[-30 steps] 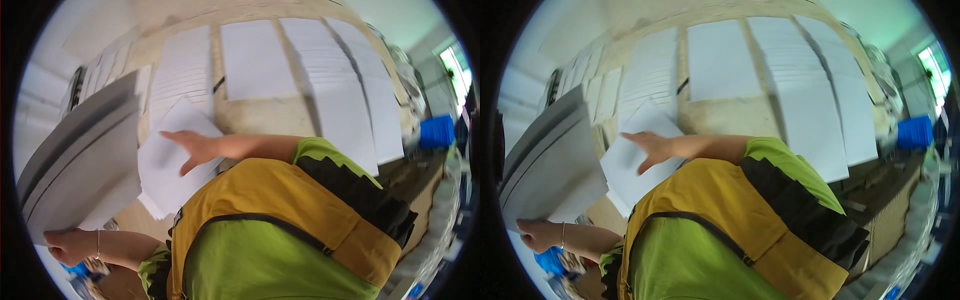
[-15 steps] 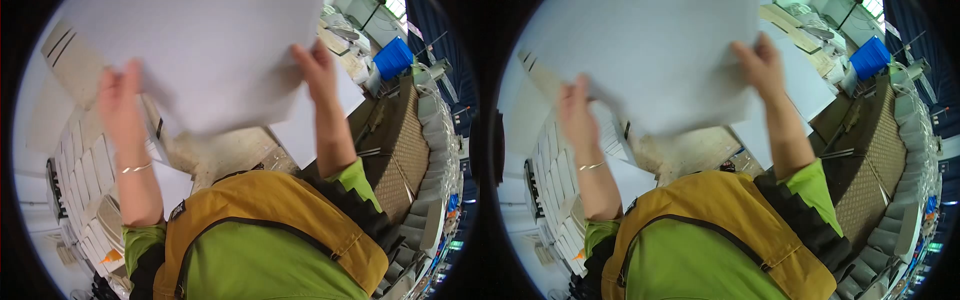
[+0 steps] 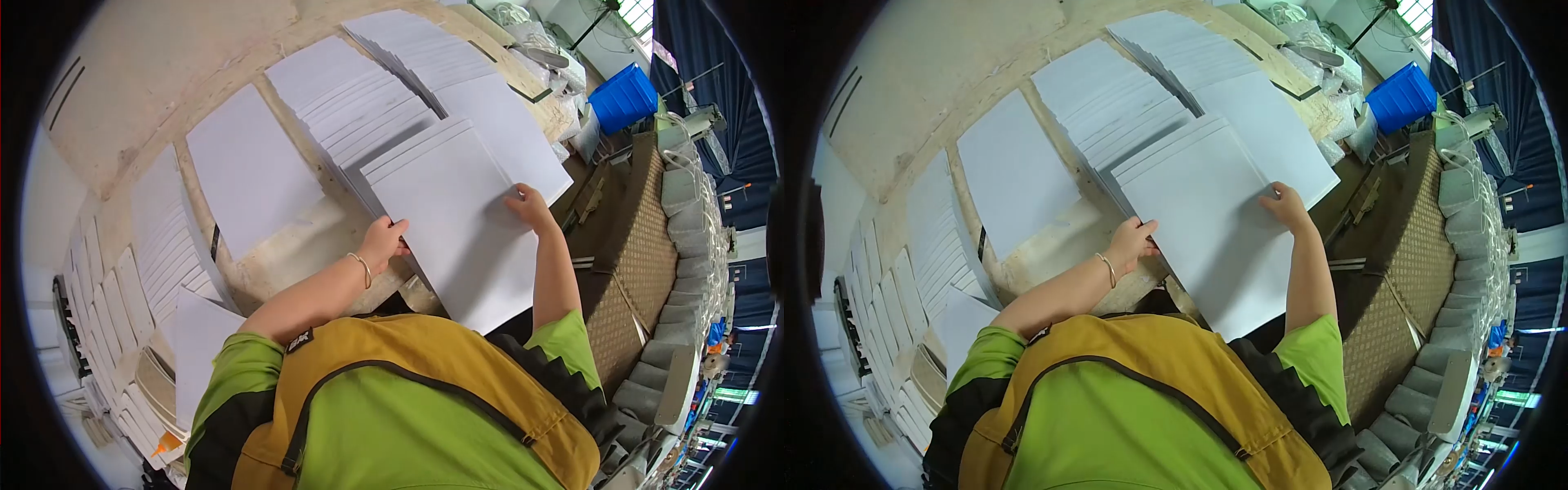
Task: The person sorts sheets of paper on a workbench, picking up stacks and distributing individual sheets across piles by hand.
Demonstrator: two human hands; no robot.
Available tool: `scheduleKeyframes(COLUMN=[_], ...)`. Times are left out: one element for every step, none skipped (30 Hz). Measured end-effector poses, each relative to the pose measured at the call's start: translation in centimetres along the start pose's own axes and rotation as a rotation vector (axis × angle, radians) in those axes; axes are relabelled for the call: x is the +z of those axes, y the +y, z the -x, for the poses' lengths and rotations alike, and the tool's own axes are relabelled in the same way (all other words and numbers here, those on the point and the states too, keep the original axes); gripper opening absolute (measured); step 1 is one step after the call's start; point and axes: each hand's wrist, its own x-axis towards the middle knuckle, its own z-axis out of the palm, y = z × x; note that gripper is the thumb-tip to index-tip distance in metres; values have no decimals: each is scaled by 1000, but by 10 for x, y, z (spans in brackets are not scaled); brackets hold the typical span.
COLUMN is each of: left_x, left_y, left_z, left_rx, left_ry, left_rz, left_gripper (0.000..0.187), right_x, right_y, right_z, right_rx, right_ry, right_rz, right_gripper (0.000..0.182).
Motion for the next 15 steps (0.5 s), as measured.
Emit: scheduleKeyframes(left_x=[-2, -4, -4, -4, -5, -7, -8, -11, -13, -15, -17, -18, -20, -21, -21], left_y=[-1, -1, -2, -1, -1, -1, 0, 0, 0, -1, -2, -1, 0, 1, 2], left_z=[-2, -3, -4, -5, -6, -7, -8, -9, -11, -12, -13, -13, -13, -13, -13], left_rx=[3, 7, 3, -5, -11, -15, -15, -19, -23, -27, -28, -45, -62, -80, -81], left_ry=[3, 6, 8, 26, 43, 60, 63, 75, 89, 103, 107, 116, 126, 135, 139], left_rz=[9, 16, 10, 12, 19, 27, 32, 19, 8, -4, 4, -20, -45, -71, -69], left_gripper=[23, 24, 24, 24, 23, 23, 23, 23, 24, 24, 24, 24, 24, 25, 25], right_x=[1, 2, 2, 4, 7, 10, 13, 17, 22, 26, 29, 32, 34, 35, 36], right_y=[-2, -6, -7, -6, -6, -4, -2, 0, 3, 7, 10, 13, 15, 18, 17], right_z=[-4, -8, -13, -18, -24, -31, -37, -42, -48, -53, -58, -62, -65, -68, -68], right_rx=[-6, -13, -24, -21, -21, -22, -24, -27, -33, -39, -44, -46, -46, -46, -46], right_ry=[-17, -32, -45, -46, -61, -77, -95, -99, -105, -110, -116, -121, -113, -105, -96], right_rz=[-16, -34, -53, -57, -41, -23, -3, 3, 12, 20, 27, 32, 78, 123, 167], right_gripper=[43, 42, 40, 40, 42, 43, 44, 44, 46, 47, 48, 48, 49, 50, 51])
